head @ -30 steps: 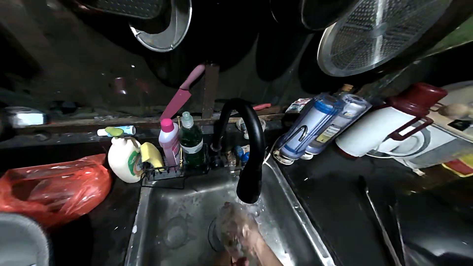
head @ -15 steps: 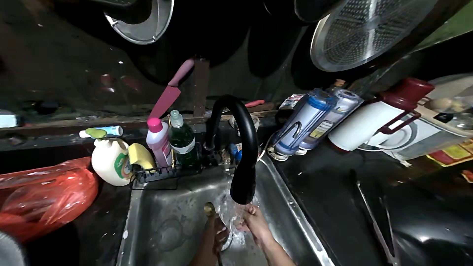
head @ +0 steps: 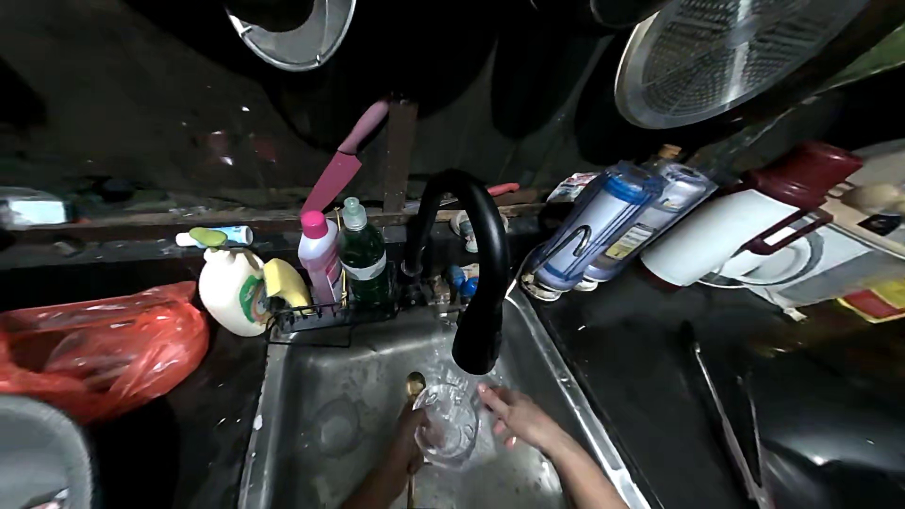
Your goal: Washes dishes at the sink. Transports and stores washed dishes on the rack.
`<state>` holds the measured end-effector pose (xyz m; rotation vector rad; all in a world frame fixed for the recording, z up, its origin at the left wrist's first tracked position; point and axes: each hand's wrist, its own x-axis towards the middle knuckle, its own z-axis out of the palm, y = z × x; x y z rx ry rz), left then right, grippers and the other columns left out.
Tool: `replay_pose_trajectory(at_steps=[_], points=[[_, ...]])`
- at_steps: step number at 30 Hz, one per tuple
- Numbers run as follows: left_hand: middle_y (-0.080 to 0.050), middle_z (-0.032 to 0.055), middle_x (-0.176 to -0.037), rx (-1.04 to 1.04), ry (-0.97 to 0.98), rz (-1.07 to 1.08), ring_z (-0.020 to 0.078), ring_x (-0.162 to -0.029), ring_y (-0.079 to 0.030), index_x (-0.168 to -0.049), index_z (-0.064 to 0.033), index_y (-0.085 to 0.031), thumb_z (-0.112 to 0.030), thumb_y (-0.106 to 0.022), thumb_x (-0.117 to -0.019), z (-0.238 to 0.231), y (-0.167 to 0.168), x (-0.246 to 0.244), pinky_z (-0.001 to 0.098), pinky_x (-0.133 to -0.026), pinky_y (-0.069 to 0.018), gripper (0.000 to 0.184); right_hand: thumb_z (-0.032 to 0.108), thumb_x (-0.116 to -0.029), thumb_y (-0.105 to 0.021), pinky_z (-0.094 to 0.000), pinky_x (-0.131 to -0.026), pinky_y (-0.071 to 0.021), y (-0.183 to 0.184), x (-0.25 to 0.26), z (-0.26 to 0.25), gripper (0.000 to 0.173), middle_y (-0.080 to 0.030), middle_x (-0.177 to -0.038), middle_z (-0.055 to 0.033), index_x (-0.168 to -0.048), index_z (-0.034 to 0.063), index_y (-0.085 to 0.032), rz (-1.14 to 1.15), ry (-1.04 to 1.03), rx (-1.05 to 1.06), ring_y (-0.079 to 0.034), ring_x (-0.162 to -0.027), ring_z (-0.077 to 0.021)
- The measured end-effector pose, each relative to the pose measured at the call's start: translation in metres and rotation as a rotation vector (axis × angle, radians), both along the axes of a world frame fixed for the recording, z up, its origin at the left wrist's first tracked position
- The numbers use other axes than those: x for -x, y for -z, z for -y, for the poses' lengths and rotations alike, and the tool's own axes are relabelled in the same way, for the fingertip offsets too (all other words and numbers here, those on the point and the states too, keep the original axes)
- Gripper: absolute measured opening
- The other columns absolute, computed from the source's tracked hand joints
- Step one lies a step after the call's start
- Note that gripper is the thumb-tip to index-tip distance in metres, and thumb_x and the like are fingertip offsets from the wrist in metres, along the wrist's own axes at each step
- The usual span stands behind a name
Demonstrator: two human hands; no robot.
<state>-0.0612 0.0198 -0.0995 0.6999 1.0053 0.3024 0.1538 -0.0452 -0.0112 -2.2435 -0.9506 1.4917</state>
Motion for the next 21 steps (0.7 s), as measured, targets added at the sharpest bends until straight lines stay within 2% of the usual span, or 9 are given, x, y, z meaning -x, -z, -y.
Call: replay_pose_trajectory(at_steps=[2, 4, 5, 7, 11, 13, 16, 18, 21], points=[[-0.065, 0.0064, -0.088, 0.012, 0.026, 0.026, 0.0088, -0.055, -0.052, -0.13, -0.0108, -0.055, -0.03, -0.047, -0.1067, -0.004, -0.005, 0.002, 0.0224, -0.044, -0.039, 0.031, 0.046, -0.108, -0.047, -0.0535, -0.101, -0.0517, 0.0, -0.007, -0.004, 0.056, -0.051, -0.152, -0.0161, -0.156, 0.0172, -0.045, 0.017, -0.172, -0.134, -0.061, -0.126, -0.0327], [-0.067, 0.0105, -0.101, -0.047, 0.049, -0.001, 0.0149, -0.076, -0.063, -0.13, -0.0067, -0.056, -0.027, -0.051, -0.1046, -0.012, -0.005, -0.002, 0.03, -0.061, -0.0516, 0.033, 0.039, -0.1094, -0.046, -0.0511, -0.091, -0.0554, 0.011, -0.011, -0.009, 0.047, -0.059, -0.138, -0.016, -0.15, 0.0147, -0.049, -0.079, -0.209, -0.184, -0.065, -0.115, -0.0295], [-0.064, 0.0153, -0.111, -0.089, 0.071, -0.036, 0.0208, -0.091, -0.062, -0.133, -0.0014, -0.054, -0.023, -0.053, -0.104, -0.018, -0.009, -0.004, 0.0378, -0.076, -0.0532, 0.036, 0.037, -0.1099, -0.045, -0.0494, -0.087, -0.0571, 0.018, -0.015, -0.011, 0.044, -0.062, -0.131, -0.0143, -0.146, 0.0126, -0.05, -0.144, -0.213, -0.177, -0.066, -0.11, -0.0271], [-0.062, 0.0204, -0.116, -0.246, 0.232, -0.208, 0.0269, -0.101, -0.06, -0.133, 0.0034, -0.055, -0.02, -0.056, -0.1027, -0.033, -0.024, -0.009, 0.0438, -0.087, -0.0506, 0.038, 0.034, -0.1105, -0.044, -0.0471, -0.086, -0.0598, 0.032, -0.023, -0.011, 0.038, -0.066, -0.123, -0.0111, -0.139, 0.0101, -0.05, -0.314, -0.215, -0.124, -0.07, -0.106, -0.0244], [-0.064, 0.0166, -0.11, -0.441, 0.692, -0.322, 0.0244, -0.095, -0.062, -0.128, 0.0006, -0.059, -0.031, -0.059, -0.1001, -0.068, -0.056, 0.001, 0.0445, -0.085, -0.0516, 0.042, 0.029, -0.1063, -0.033, -0.0479, -0.091, -0.0581, 0.048, -0.009, -0.002, 0.035, -0.071, -0.107, -0.0054, -0.113, 0.0087, -0.059, -0.744, -0.223, 0.059, -0.07, -0.103, -0.023], [-0.062, 0.0105, -0.098, -0.381, 0.766, -0.293, 0.0176, -0.081, -0.058, -0.122, 0.0003, -0.059, -0.03, -0.062, -0.0987, -0.079, -0.067, 0.006, 0.0378, -0.074, -0.0507, 0.039, 0.031, -0.1033, -0.031, -0.044, -0.091, -0.0571, 0.051, 0.007, 0.007, 0.034, -0.071, -0.106, -0.0014, -0.103, 0.0148, -0.062, -0.932, -0.257, 0.077, -0.069, -0.105, -0.0197], [-0.063, 0.0066, -0.1, -0.288, 0.736, -0.223, 0.013, -0.081, -0.06, -0.128, -0.0025, -0.056, -0.044, -0.062, -0.0997, -0.091, -0.069, 0.016, 0.0327, -0.075, -0.0523, 0.05, 0.043, -0.0994, -0.053, -0.0357, -0.082, -0.0593, 0.063, 0.021, 0.026, 0.027, -0.073, -0.102, 0.0019, -0.101, 0.0209, -0.068, -0.998, -0.136, -0.166, -0.07, -0.095, -0.0157], [-0.064, 0.0101, -0.117, -0.31, 0.651, -0.252, 0.0174, -0.094, -0.063, -0.138, -0.0072, -0.055, -0.063, -0.039, -0.1035, -0.089, -0.061, 0.024, 0.0377, -0.082, -0.0521, 0.068, 0.041, -0.1021, -0.053, -0.0349, -0.085, -0.0582, 0.07, 0.025, 0.036, 0.026, -0.073, -0.101, 0.0027, -0.103, 0.021, -0.07, -0.963, -0.057, -0.302, -0.069, -0.094, -0.0141], [-0.067, 0.011, -0.119, -0.248, 0.351, -0.343, 0.0197, -0.096, -0.063, -0.134, -0.0088, -0.06, -0.06, -0.022, -0.1078, -0.071, -0.052, 0.027, 0.0389, -0.077, -0.0494, 0.069, 0.038, -0.1048, -0.052, -0.0432, -0.093, -0.0581, 0.081, 0.026, 0.051, 0.027, -0.074, -0.103, 0.0001, -0.107, 0.0173, -0.07, -0.93, 0.105, -0.433, -0.071, -0.097, -0.0187]])
